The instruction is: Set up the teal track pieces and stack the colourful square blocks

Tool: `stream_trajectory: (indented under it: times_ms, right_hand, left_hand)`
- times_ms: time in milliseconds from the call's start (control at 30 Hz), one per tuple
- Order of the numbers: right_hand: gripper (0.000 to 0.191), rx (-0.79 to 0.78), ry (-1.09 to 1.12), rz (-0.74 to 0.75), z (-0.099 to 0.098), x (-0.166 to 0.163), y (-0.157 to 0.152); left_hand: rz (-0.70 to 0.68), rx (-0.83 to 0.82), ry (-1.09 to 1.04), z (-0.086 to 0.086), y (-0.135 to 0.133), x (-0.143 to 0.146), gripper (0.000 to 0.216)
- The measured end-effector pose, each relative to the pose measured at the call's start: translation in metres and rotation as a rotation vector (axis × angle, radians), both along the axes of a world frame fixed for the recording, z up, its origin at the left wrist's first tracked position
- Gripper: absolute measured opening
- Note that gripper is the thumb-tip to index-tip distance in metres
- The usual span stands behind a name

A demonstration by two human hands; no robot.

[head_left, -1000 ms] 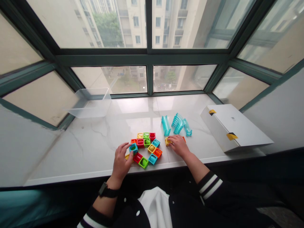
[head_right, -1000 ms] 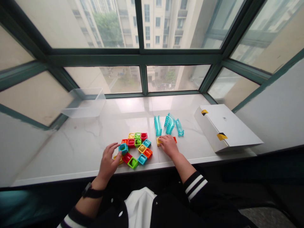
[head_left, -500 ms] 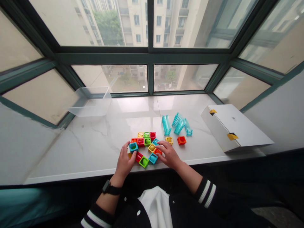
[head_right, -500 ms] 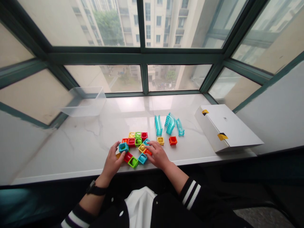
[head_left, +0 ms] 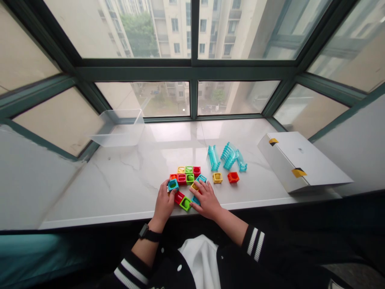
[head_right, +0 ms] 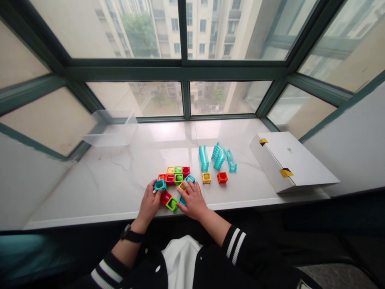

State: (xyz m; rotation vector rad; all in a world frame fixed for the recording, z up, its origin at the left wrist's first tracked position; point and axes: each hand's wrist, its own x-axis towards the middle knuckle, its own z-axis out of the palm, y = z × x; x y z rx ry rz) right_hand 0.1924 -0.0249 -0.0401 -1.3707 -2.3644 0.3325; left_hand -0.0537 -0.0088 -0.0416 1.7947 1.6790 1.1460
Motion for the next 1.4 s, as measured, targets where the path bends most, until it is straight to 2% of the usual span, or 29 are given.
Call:
stream_trajectory:
  times_ms: [267,533,900,1133,1400]
  right_hand:
    - [0.061,-0.002,-0.020,-0.001,-0.001,0.001,-0.001]
    - [0.061,-0.005,-0.016,0.014,-0.002,0.001,0.000]
    - [0.056,0.011,-0.009,0.023,-0.003,0.001,0.000]
    - [0.056,0.011,0.008,0.038,-0.002,0.002,0.000]
    - [0.062,-0.002,0.058,0.069,0.001,-0.002,-0.002]
  left_hand:
    - [0.044,0.023,-0.016,-0.003,-0.004,0.003,0.046]
    - [0.060,0.066,0.059,-0.001,-0.005,0.006,0.044]
    - [0.073,0.079,0.109,-0.006,-0.006,0.012,0.043]
    - [0.048,0.051,0.090,0.001,-0.009,0.011,0.043]
    - [0.015,0.101,0.135,0.019,-0.010,0.019,0.042]
